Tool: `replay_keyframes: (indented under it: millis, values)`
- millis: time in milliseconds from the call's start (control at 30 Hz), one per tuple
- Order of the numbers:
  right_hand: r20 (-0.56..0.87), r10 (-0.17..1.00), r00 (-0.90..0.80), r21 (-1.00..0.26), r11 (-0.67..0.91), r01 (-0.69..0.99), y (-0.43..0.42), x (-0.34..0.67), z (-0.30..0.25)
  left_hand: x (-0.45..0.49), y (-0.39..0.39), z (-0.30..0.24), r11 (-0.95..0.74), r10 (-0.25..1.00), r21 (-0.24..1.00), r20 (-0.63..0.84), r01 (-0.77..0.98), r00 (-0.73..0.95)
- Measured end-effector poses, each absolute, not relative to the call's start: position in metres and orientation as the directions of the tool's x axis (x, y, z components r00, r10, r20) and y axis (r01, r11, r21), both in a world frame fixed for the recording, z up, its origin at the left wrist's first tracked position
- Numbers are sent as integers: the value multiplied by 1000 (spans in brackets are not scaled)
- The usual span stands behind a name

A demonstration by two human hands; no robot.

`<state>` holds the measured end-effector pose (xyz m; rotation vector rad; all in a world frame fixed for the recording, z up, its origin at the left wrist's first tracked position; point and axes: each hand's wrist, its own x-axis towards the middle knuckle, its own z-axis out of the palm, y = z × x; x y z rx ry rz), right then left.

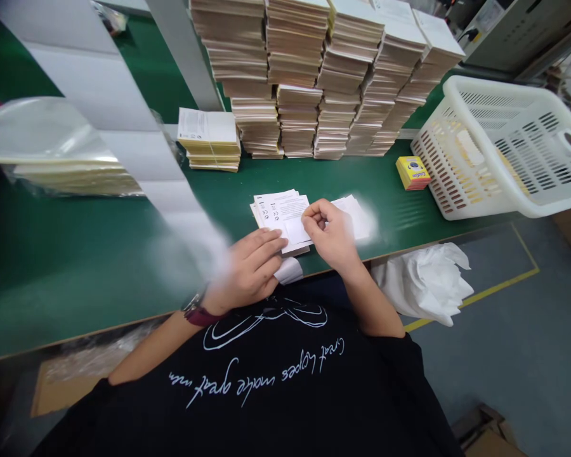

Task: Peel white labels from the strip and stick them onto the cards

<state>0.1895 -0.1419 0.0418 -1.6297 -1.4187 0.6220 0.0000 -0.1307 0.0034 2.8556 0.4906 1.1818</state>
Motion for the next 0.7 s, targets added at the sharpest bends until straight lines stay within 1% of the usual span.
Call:
replay_keyframes:
  millis: [67, 100, 167, 233, 267, 300, 367, 400, 500, 533, 600, 700]
  values:
    - [208, 956, 205, -790, 41, 612, -144, 188, 40, 0, -131, 2, -950, 296, 139, 682, 279, 668]
    - [238, 955, 175, -735, 60, 675, -145, 186, 40, 0, -131, 2, -950, 299, 143, 681, 278, 669]
    - [283, 954, 97, -575, 88, 813, -148, 184, 42, 1, -130, 1, -950, 296, 140, 681, 278, 669]
    - [279, 958, 73, -429, 56, 902, -150, 182, 46, 1, -130, 1, -951, 290, 125, 681, 284, 672]
    - [270, 958, 98, -396, 17, 918, -150, 183, 48, 1, -130, 1, -950, 290, 121, 679, 287, 674]
    - [267, 953, 143, -392, -28, 920, -149, 184, 49, 1, -129, 1, -950, 291, 122, 675, 287, 677]
    - [245, 944, 219, -442, -92, 892, -145, 191, 50, 1, -129, 2, -950, 297, 134, 668, 281, 682]
    - [211, 950, 229, -492, -99, 865, -143, 195, 49, 1, -129, 2, -950, 299, 142, 666, 277, 683]
    - [86, 983, 164, -702, -57, 710, -136, 204, 41, 0, -129, 2, -949, 305, 156, 666, 272, 681]
    - [81, 985, 151, -761, -37, 647, -134, 206, 38, 0, -129, 2, -950, 306, 163, 667, 268, 679]
    - [125, 974, 190, -841, 3, 542, -134, 211, 31, 0, -129, 2, -951, 307, 184, 676, 250, 670]
    - [147, 952, 268, -901, 17, 433, -139, 225, 24, -1, -129, 2, -946, 326, 232, 690, 228, 647]
